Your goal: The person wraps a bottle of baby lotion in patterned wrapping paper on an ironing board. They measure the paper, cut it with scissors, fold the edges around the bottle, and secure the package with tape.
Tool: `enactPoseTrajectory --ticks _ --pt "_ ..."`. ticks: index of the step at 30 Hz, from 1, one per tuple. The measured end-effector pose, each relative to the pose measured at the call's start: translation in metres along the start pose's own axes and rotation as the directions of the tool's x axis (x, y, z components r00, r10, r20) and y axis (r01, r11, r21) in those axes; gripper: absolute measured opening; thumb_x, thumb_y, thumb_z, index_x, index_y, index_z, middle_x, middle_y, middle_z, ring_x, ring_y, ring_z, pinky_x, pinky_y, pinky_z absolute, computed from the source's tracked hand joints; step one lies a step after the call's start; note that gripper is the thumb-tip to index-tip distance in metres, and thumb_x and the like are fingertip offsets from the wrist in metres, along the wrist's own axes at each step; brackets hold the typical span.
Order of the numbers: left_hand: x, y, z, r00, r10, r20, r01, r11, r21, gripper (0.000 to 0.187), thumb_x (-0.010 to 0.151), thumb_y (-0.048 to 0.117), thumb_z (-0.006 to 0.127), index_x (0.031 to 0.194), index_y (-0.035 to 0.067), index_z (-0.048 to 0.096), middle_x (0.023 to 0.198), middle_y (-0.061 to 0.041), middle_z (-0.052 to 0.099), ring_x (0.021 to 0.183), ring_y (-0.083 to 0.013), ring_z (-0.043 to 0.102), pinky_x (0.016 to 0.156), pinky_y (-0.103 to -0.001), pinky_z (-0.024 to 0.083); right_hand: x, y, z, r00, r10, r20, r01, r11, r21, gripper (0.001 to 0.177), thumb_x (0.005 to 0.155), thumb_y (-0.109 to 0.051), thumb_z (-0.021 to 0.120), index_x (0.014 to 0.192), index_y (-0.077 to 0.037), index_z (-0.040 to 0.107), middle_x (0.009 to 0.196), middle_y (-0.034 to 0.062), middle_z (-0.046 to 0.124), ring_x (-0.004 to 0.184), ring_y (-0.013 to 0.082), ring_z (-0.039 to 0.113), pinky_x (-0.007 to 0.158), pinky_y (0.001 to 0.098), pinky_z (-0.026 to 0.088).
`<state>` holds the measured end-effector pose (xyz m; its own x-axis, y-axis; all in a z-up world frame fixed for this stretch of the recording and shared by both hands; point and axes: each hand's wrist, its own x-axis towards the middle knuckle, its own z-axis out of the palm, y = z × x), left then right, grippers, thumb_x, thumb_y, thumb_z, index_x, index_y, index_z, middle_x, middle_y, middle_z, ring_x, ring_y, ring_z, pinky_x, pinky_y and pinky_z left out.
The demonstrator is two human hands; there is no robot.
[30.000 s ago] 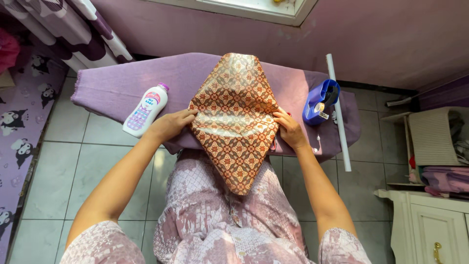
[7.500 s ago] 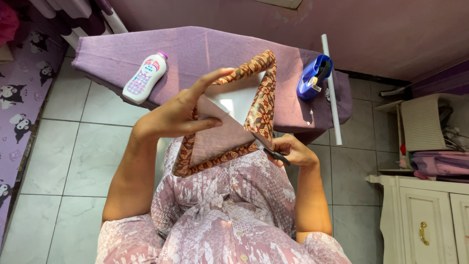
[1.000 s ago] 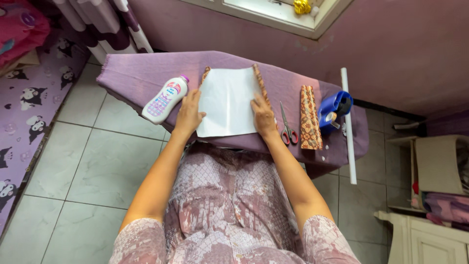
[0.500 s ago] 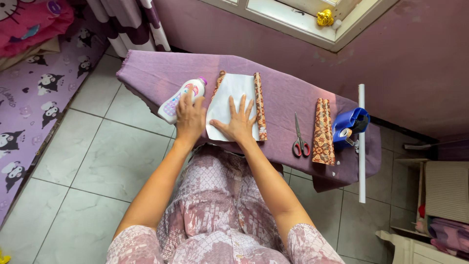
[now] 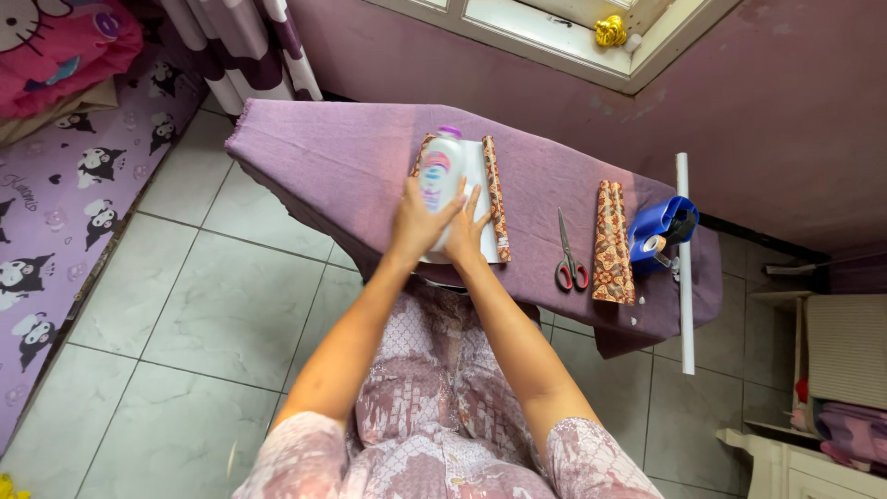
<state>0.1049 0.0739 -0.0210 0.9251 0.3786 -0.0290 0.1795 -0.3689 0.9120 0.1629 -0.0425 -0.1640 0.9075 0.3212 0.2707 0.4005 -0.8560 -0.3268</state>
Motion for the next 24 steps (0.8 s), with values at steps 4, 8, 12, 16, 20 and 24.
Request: enactPoseTrajectory --ticks 4,8,12,16,20,24 --pt "0.003 0.01 0.036 0.97 -0.225 0.087 0.2 0.952 0.233 0.092 0.075 0.072 0.069 0.13 0.0 0.054 0.119 -0.026 0.069 0.116 -0.0428 0.065 0.105 -0.067 0.037 -0.013 0.02 0.024 0.98 -0.002 0.198 -0.033 0.985 0.172 0.093 0.094 -0.066 0.053 0.165 -0.013 0.024 0.169 0.0118 0.026 0.16 0.0392 0.01 0.119 0.0808 -0.011" --pt "0.02 -0.013 0.052 0.928 -0.367 0.069 0.345 0.912 0.221 0.099 0.072 0.077 0.063 0.136 0.003 0.053 0.13 -0.026 0.064 0.126 -0.0444 0.058 0.109 -0.063 0.036 -0.016 0.02 0.009 0.985 -0.171 0.036 0.17 0.985 0.034 0.092 0.082 -0.062 0.068 0.155 -0.016 0.036 0.166 0.0235 0.021 0.154 0.0483 -0.004 0.111 0.0776 -0.008" --pt "0.047 -0.048 0.068 0.918 -0.395 0.013 0.391 0.913 0.119 0.11 0.075 0.084 0.066 0.14 -0.003 0.05 0.141 -0.028 0.058 0.138 -0.0432 0.05 0.118 -0.056 0.032 -0.001 0.024 -0.015 0.974 -0.123 0.193 0.061 0.952 0.298 0.103 0.067 -0.046 0.084 0.151 -0.012 0.036 0.162 0.026 0.018 0.15 0.044 0.002 0.115 0.0652 0.001" --pt "0.044 -0.062 0.088 0.938 -0.346 -0.036 0.345 0.912 0.223 0.105 0.077 0.077 0.066 0.148 0.003 0.041 0.148 -0.025 0.047 0.14 -0.0453 0.038 0.116 -0.06 0.024 -0.003 0.062 -0.048 0.993 -0.085 0.083 0.012 0.767 0.641 0.068 0.074 -0.015 0.072 0.141 -0.009 0.059 0.157 0.0217 0.046 0.149 0.0389 0.038 0.122 0.046 0.031" --pt "0.028 -0.054 0.094 0.971 -0.235 -0.055 0.24 0.922 0.303 0.086 0.084 0.065 0.061 0.148 0.011 0.043 0.144 -0.023 0.041 0.135 -0.0473 0.037 0.11 -0.065 0.024 -0.03 0.073 -0.079 0.976 0.214 -0.043 -0.14 0.765 0.629 0.035 0.089 -0.012 0.071 0.124 -0.01 0.072 0.137 0.0146 0.068 0.131 0.0306 0.064 0.112 0.0376 0.049" --pt "0.022 -0.045 0.078 0.987 -0.163 0.005 0.151 0.928 0.341 0.059 0.096 0.055 0.054 0.135 0.011 0.058 0.141 -0.022 0.045 0.135 -0.0465 0.043 0.107 -0.068 0.033 -0.039 0.038 -0.103 0.986 0.145 -0.081 -0.078 0.834 0.546 0.042 0.089 -0.023 0.076 0.129 -0.011 0.072 0.13 0.015 0.066 0.125 0.0307 0.062 0.11 0.0437 0.048"
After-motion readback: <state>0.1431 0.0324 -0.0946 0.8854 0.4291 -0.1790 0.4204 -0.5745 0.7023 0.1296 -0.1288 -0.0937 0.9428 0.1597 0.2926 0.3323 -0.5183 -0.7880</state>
